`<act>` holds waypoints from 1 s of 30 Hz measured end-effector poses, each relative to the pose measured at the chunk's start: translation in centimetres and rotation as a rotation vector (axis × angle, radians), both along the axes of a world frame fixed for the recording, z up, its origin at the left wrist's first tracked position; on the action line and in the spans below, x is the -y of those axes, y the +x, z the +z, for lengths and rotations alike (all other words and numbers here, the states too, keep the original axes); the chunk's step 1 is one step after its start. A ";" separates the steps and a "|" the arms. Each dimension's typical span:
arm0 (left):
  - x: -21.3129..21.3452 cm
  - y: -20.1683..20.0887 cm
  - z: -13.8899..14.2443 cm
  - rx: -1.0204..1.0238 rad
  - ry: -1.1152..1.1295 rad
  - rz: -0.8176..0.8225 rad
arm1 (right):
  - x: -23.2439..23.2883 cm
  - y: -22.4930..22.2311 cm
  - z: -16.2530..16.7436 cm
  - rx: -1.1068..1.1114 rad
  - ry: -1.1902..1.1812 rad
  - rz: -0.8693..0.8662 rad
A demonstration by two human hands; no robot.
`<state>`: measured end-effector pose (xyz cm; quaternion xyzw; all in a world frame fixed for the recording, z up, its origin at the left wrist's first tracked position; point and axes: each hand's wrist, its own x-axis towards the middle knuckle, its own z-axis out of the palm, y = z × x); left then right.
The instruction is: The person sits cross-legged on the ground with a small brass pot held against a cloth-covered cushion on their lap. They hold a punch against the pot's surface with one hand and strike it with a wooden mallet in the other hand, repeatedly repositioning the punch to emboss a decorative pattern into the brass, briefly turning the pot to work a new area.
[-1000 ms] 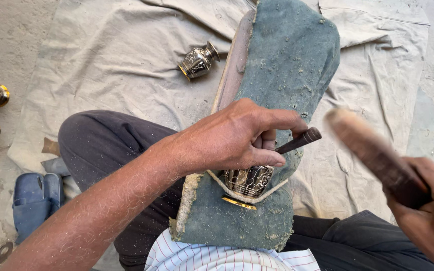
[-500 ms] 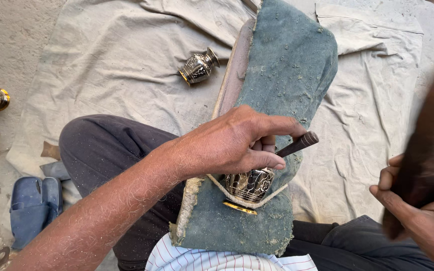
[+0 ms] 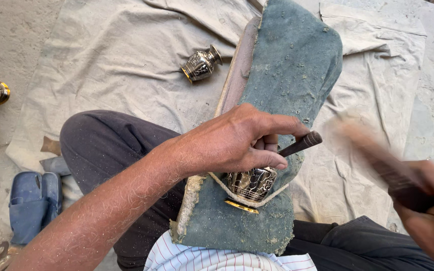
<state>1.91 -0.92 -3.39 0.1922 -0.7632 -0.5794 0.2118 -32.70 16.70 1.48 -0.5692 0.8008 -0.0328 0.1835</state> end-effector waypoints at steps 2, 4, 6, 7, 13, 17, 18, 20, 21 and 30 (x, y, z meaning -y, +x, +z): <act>0.0 0.0 0.0 0.043 0.018 -0.016 | 0.2 0.4 0.2 0.050 0.016 -0.043; 0.0 0.0 -0.1 0.055 0.021 -0.018 | 0.3 1.0 0.4 0.174 0.023 -0.150; 0.0 -0.1 -0.1 0.039 0.017 -0.006 | 0.4 1.4 0.5 -0.064 0.105 -0.045; -0.1 -0.1 -0.2 0.039 0.027 -0.008 | 0.5 1.6 0.6 -0.274 0.158 0.052; 0.0 0.2 -0.3 0.007 0.031 -0.004 | 1.0 1.8 0.5 -0.033 0.110 0.029; 0.0 0.4 -0.4 0.009 0.021 -0.006 | 1.2 1.6 0.6 0.159 0.024 -0.144; 0.0 0.4 -0.4 -0.002 0.025 -0.003 | 1.2 1.7 0.7 0.007 0.087 -0.069; -0.1 0.3 -0.4 -0.012 0.032 -0.003 | 1.4 1.9 1.0 -0.153 0.147 0.004; 0.0 0.3 -0.4 -0.016 0.033 0.001 | 1.5 2.1 1.1 -0.163 0.146 0.013; 0.0 0.5 -0.3 0.038 0.040 -0.007 | 2.3 4.5 1.9 -0.048 0.064 0.042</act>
